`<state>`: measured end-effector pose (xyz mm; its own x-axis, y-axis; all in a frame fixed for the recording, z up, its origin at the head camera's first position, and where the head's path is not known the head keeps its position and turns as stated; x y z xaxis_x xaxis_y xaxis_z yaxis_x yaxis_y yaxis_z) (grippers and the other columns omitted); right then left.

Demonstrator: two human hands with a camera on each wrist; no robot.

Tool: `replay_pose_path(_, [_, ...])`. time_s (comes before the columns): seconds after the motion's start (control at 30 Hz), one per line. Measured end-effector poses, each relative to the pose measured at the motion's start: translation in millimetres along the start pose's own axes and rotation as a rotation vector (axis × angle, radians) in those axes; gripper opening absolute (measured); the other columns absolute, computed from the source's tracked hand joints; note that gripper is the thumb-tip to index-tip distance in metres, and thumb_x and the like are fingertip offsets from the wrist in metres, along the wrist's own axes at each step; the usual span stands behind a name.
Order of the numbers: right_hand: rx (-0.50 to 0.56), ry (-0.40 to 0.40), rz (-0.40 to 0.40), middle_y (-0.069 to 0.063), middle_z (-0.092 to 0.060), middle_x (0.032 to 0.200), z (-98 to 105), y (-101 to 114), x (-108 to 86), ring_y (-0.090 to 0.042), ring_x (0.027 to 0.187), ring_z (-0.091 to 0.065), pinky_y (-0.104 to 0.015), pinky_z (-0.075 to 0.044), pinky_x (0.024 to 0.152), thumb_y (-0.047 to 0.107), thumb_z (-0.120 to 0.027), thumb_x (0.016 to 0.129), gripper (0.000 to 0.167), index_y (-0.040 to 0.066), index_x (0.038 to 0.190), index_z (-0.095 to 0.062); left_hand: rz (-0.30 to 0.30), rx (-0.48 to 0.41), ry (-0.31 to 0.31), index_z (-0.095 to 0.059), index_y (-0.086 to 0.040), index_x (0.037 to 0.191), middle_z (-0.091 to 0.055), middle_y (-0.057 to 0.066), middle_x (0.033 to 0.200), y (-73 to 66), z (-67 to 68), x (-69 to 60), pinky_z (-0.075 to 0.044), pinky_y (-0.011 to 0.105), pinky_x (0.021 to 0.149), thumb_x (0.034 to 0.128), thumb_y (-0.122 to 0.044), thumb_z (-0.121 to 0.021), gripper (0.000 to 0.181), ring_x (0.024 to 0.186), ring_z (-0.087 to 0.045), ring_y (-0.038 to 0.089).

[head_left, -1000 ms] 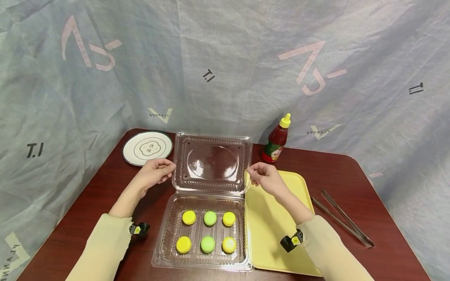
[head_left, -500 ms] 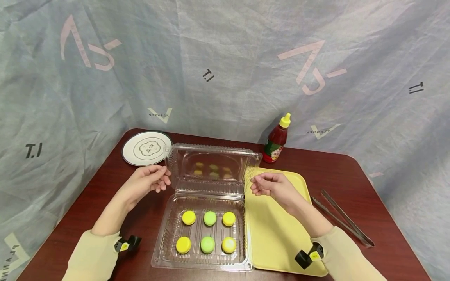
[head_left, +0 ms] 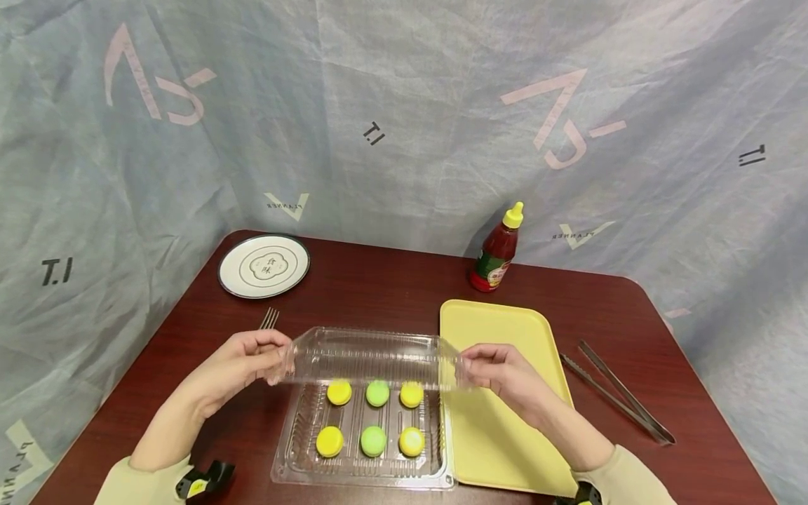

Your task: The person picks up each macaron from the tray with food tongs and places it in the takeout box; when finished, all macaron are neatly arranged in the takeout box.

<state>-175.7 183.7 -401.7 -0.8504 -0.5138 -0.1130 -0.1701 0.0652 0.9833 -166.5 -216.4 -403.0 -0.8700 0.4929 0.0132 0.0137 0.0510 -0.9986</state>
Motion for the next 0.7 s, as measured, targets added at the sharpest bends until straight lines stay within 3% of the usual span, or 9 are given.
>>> replay_pose_path(0.17, [-0.066, -0.008, -0.046, 0.001, -0.070, 0.088, -2.7, -16.5, -7.3, -0.012, 0.080, -0.065, -0.030, -0.055, 0.079, 0.005, -0.068, 0.093, 0.012, 0.002, 0.103, -0.070, 0.028, 0.089, 0.014, -0.063, 0.000, 0.103, -0.062, 0.000, 0.079, 10.3, -3.8, -8.8, -0.051, 0.025, 0.063, 0.0992, -0.004, -0.058, 0.007, 0.069, -0.058, 0.009])
replay_pose_path(0.27, [-0.112, -0.020, -0.055, 0.000, -0.070, 0.085, -3.1, -24.7, -9.2, -0.012, 0.079, -0.066, -0.030, -0.055, 0.077, 0.006, -0.071, 0.091, 0.015, -0.003, 0.103, -0.068, 0.050, 0.141, 0.006, -0.060, 0.008, 0.104, -0.063, 0.003, 0.081, 14.7, -6.3, -12.0, -0.053, 0.026, 0.063, 0.0978, -0.005, -0.061, 0.014, 0.069, -0.060, 0.010])
replay_pose_path(0.47, [-0.164, -0.042, -0.057, 0.000, -0.069, 0.085, -5.2, -37.6, -11.6, -0.011, 0.077, -0.066, -0.028, -0.055, 0.075, 0.005, -0.072, 0.089, 0.023, -0.011, 0.103, -0.063, 0.081, 0.180, 0.013, -0.058, 0.012, 0.106, -0.064, 0.009, 0.087, 19.5, -12.4, -15.9, -0.054, 0.027, 0.064, 0.0981, -0.005, -0.061, 0.019, 0.071, -0.060, 0.012])
replay_pose_path(0.7, [-0.237, -0.046, -0.040, 0.002, -0.067, 0.086, -8.0, -45.5, -13.8, -0.010, 0.079, -0.064, -0.024, -0.053, 0.073, -0.003, -0.068, 0.088, 0.024, -0.016, 0.106, -0.060, 0.032, 0.225, 0.011, -0.059, 0.009, 0.102, -0.062, 0.013, 0.083, 25.0, -16.7, -18.9, -0.052, 0.026, 0.059, 0.0980, -0.003, -0.060, 0.012, 0.067, -0.058, 0.011])
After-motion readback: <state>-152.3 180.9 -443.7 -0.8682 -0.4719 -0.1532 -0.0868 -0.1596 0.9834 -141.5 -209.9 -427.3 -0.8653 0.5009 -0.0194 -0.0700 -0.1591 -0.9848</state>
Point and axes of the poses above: each hand's wrist, its own x-axis towards the middle knuckle, its own z-axis out of the back of the hand, y = z × x, the point moved 3 cm from there along x, towards the middle knuckle
